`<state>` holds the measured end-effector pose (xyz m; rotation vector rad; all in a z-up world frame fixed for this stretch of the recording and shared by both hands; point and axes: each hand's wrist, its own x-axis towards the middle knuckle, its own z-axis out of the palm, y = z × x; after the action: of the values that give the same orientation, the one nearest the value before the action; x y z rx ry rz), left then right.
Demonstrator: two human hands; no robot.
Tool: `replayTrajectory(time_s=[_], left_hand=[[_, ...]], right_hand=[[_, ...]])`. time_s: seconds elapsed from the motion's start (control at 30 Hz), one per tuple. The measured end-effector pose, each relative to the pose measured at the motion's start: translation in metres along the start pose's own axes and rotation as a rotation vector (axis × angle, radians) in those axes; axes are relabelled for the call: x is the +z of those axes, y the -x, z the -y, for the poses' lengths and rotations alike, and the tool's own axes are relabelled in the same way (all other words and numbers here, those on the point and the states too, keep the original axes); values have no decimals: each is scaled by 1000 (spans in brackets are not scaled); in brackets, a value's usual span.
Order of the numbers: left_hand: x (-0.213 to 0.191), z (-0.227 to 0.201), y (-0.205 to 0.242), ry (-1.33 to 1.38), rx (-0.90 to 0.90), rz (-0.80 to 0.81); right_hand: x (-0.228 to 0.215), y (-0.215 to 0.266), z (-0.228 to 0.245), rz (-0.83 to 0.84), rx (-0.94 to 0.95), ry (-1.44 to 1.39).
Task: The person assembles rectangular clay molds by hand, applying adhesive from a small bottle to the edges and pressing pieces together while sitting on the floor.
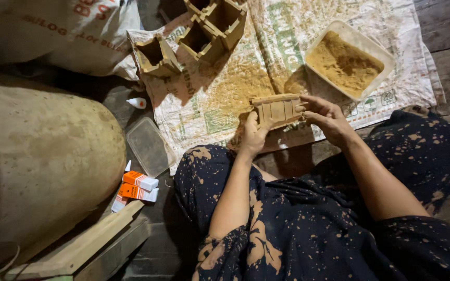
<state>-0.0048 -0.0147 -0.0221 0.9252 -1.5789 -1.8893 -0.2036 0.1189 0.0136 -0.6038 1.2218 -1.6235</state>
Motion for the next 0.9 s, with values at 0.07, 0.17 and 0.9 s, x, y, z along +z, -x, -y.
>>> replayTrajectory(time_s=[0.07, 0.17, 0.9], left_hand=[[-5, 7, -4, 93, 42, -21], [-8, 16, -5, 201, 63, -55], [-16, -39, 17, 850, -774, 62]], right_hand=[[13, 3, 12, -7, 3, 27], [39, 13, 40, -68, -173, 536], [39, 9, 41, -74, -546, 826]])
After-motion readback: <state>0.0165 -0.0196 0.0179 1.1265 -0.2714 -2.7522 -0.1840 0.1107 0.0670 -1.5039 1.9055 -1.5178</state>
